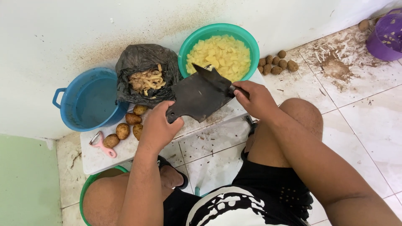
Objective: Slicing peeled potatoes into small pieces on a cutting board using a kitchen knife.
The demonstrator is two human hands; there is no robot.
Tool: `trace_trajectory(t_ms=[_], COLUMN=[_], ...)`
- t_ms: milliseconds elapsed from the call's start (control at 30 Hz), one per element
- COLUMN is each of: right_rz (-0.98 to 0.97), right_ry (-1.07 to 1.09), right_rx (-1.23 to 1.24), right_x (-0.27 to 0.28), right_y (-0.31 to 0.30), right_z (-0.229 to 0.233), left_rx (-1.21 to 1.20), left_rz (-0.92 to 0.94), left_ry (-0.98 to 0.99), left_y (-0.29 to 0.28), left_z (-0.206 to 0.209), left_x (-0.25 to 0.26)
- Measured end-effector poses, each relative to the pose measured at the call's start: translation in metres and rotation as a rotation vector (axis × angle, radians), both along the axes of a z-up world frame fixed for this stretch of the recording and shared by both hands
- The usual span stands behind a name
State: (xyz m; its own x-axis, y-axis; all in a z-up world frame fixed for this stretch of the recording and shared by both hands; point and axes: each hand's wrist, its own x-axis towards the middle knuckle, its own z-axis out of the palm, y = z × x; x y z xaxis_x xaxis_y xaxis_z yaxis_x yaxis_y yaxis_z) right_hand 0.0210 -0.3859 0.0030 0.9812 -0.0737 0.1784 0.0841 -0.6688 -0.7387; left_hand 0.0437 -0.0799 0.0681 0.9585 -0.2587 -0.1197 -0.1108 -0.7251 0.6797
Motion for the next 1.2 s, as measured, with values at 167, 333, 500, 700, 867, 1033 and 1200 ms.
trace_trajectory(t_ms=[167, 333, 500, 700, 867, 1033, 1200], right_rz=[-0.196, -0.014, 0.185, -0.089, -0.057, 0.222, -0.001], right_ry=[0.117, -0.011, 0.020, 0.070, 0.047, 0.057, 0.109], right_rx=[-0.028, 0.125, 0.104, -0.014, 0.033, 0.063, -0.113], right_x=[0.013, -0.004, -0.022, -0.008, -0.014, -0.023, -0.016], right_y=[-0.017, -0.009, -0.002, -0.020, -0.012, 0.015, 0.012], right_z=[-0.018, -0.016, -0.007, -0.027, -0.015, 0.010, 0.004], left_rx=[-0.054, -0.077, -0.072, -0.043, -0.080, -0.064, -0.039], left_rz=[0.014, 0.041, 0.067, 0.083, 0.124, 0.134, 0.138], left_ry=[-0.004, -0.002, -0.010, -0.018, 0.032, 0.008, 0.078], left_y=[0.007, 0.014, 0.017, 0.017, 0.029, 0.035, 0.042], left_z=[-0.011, -0.018, -0.020, -0.017, -0.013, -0.017, -0.017], left_x=[0.001, 0.007, 0.011, 0.001, -0.009, -0.014, -0.018])
